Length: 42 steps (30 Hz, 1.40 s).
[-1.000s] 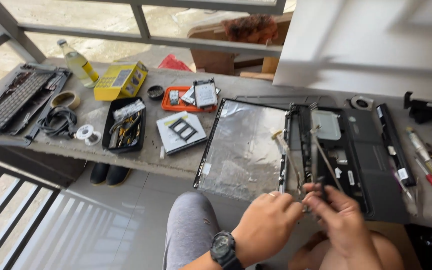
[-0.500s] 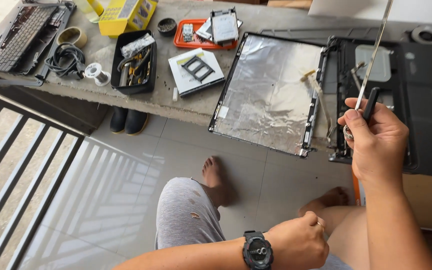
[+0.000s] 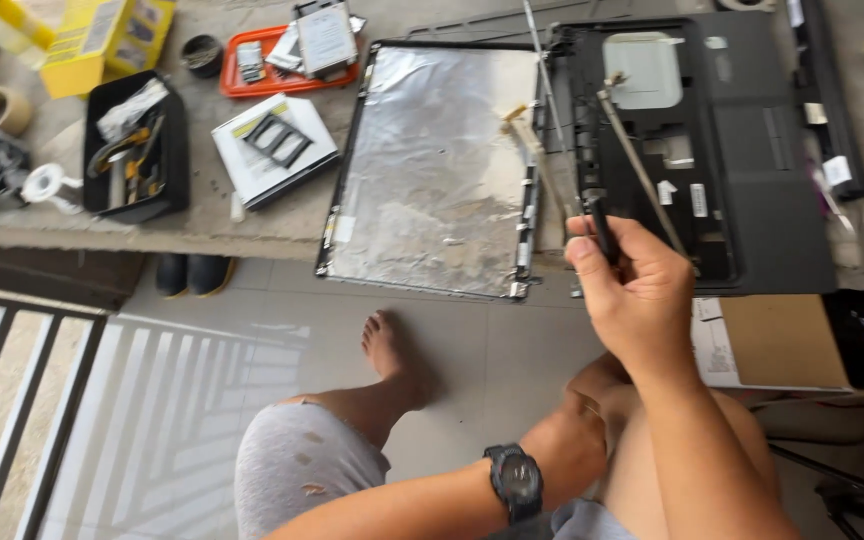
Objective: Removing a cable guide and unrouting internal cables from a disassembled laptop chassis.
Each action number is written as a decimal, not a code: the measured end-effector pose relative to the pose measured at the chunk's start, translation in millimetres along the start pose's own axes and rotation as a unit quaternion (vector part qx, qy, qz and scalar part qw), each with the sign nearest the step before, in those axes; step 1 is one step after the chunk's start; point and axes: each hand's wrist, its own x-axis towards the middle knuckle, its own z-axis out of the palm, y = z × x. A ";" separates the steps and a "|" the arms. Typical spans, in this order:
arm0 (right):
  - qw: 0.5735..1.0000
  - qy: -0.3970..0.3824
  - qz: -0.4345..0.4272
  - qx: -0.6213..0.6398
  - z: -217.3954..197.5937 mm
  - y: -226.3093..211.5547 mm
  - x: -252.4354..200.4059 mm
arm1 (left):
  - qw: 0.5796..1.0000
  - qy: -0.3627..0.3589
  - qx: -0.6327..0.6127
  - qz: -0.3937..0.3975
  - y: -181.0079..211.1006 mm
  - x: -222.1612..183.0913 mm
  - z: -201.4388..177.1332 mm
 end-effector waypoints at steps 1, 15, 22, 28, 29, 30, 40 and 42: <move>1.000 0.007 0.001 -0.005 -0.2 0.6 0.7 | 1.000 0.004 0.001 0.008 -5.6 13.2 22.1; 0.998 0.053 0.028 0.018 -20.2 15.4 45.5 | 0.189 -0.054 -0.859 -0.473 -27.6 117.6 68.1; 0.989 0.118 0.074 0.056 -36.0 28.1 72.7 | 0.212 -0.037 -0.850 -0.482 -27.2 132.3 94.5; 0.987 0.130 0.067 0.070 -44.2 41.6 85.9 | 0.277 -0.104 -0.804 -0.516 -32.9 155.8 129.6; 0.986 0.131 0.077 0.068 -46.7 43.2 86.8 | 0.242 -0.091 -0.822 -0.507 -32.0 158.5 132.9; 0.985 0.131 0.088 0.066 -49.4 44.6 87.5 | 0.206 -0.078 -0.839 -0.497 -30.6 161.0 135.9; 0.986 0.145 0.068 0.055 -68.4 57.3 105.1 | 0.304 -0.098 -0.823 -0.470 -77.8 147.3 36.6; 0.985 0.144 0.077 0.046 -69.5 58.7 106.8 | 0.326 -0.088 -0.842 -0.420 -89.2 139.8 3.4</move>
